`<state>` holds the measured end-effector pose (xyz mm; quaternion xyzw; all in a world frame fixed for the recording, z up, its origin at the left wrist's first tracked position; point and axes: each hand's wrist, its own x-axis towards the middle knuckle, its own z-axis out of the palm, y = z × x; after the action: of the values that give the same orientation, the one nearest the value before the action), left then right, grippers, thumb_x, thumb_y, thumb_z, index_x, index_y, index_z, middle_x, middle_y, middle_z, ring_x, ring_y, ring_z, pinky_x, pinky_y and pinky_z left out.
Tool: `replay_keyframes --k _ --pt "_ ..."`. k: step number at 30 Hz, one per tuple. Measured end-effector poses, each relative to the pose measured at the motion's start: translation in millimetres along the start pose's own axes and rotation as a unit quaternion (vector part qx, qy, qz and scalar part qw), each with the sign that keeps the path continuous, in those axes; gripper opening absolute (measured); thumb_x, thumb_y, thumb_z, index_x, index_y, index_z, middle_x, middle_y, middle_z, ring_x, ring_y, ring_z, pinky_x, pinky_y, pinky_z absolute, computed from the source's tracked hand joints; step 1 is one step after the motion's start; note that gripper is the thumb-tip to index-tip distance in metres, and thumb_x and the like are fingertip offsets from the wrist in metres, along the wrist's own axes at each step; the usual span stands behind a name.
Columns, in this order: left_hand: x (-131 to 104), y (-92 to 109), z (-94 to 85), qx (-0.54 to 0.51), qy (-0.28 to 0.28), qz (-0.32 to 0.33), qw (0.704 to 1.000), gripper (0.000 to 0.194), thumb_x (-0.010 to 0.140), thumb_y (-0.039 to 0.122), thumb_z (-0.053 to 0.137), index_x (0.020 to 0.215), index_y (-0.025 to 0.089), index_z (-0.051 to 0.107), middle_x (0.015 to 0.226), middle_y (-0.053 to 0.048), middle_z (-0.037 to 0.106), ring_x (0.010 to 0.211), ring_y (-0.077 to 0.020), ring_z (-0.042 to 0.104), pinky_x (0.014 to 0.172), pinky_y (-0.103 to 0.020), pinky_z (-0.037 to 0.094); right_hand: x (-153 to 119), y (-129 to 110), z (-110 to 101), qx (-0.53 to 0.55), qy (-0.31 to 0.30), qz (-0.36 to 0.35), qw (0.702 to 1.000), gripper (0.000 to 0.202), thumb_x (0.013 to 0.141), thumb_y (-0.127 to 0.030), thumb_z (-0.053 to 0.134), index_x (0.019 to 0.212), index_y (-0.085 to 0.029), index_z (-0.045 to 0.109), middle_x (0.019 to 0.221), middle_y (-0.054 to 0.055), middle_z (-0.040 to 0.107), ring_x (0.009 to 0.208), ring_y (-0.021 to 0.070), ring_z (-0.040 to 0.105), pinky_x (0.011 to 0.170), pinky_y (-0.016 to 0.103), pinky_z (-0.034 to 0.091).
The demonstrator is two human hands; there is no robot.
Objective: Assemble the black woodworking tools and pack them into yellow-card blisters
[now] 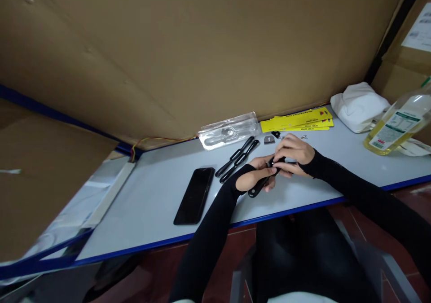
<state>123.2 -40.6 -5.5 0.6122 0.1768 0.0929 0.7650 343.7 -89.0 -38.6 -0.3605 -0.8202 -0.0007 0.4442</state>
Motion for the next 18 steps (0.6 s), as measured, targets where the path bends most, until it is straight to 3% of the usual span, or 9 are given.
replay_keyframes --k 4,8,10,13,15,18 --pt "-4.8 4.1 -11.6 -0.078 -0.016 0.017 0.997 0.077 0.077 0.064 0.067 0.122 0.002 0.072 0.078 -0.023 0.077 0.041 -0.0195 0.054 0.044 -0.030 0.036 0.0 -5.2 3.6 0.038 -0.003 0.027 0.999 0.018 0.104 -0.032 0.067 0.117 -0.024 0.078 0.105 0.008 0.076 0.101 0.0234 0.064 0.091 0.041 0.055" --pt "-8.5 2.6 -19.8 -0.042 0.016 0.017 0.999 0.107 0.071 0.100 0.043 0.107 0.005 0.077 0.078 -0.029 0.075 0.039 -0.0244 0.056 0.040 -0.031 0.031 0.9 -11.3 1.5 0.104 -0.008 0.076 0.992 0.022 0.104 -0.033 0.067 0.122 -0.025 0.077 0.110 0.006 0.074 0.086 0.0159 0.065 0.074 0.030 0.054" --pt "-8.4 0.9 -20.6 -0.017 0.012 0.019 1.000 0.119 0.062 0.111 0.033 0.101 0.008 0.077 0.080 -0.030 0.076 0.037 -0.0221 0.054 0.039 -0.030 0.028 1.9 -14.6 0.2 0.097 -0.001 0.089 0.991 0.022 0.102 -0.036 0.069 0.119 -0.026 0.078 0.107 0.006 0.071 0.087 0.0168 0.065 0.075 0.031 0.054" --pt "-4.3 -0.7 -18.1 0.007 -0.007 0.019 1.000 0.129 0.054 0.116 0.014 0.095 0.009 0.075 0.077 -0.030 0.075 0.033 -0.0173 0.047 0.038 -0.028 0.022 2.7 -18.1 0.3 0.092 -0.007 0.113 0.989 0.030 0.099 -0.038 0.072 0.127 -0.027 0.076 0.101 0.006 0.070 0.093 0.0195 0.064 0.075 0.032 0.054" --pt "-0.9 -0.9 -15.7 0.017 -0.007 0.017 1.000 0.132 0.056 0.114 0.002 0.093 0.009 0.073 0.074 -0.030 0.074 0.031 -0.0154 0.041 0.036 -0.029 0.019 2.6 -19.2 2.1 0.123 -0.028 0.160 0.979 0.038 0.099 -0.041 0.072 0.135 -0.030 0.074 0.098 0.004 0.067 0.083 0.0168 0.062 0.067 0.029 0.053" --pt "2.3 -3.5 -14.0 0.000 0.012 0.036 0.999 0.131 0.059 0.111 -0.004 0.092 0.010 0.073 0.070 -0.028 0.073 0.030 -0.0132 0.035 0.037 -0.031 0.018 3.2 -21.3 6.4 0.188 -0.023 0.239 0.952 0.035 0.098 -0.046 0.070 0.128 -0.030 0.079 0.102 0.005 0.063 0.078 0.0139 0.062 0.065 0.029 0.056"
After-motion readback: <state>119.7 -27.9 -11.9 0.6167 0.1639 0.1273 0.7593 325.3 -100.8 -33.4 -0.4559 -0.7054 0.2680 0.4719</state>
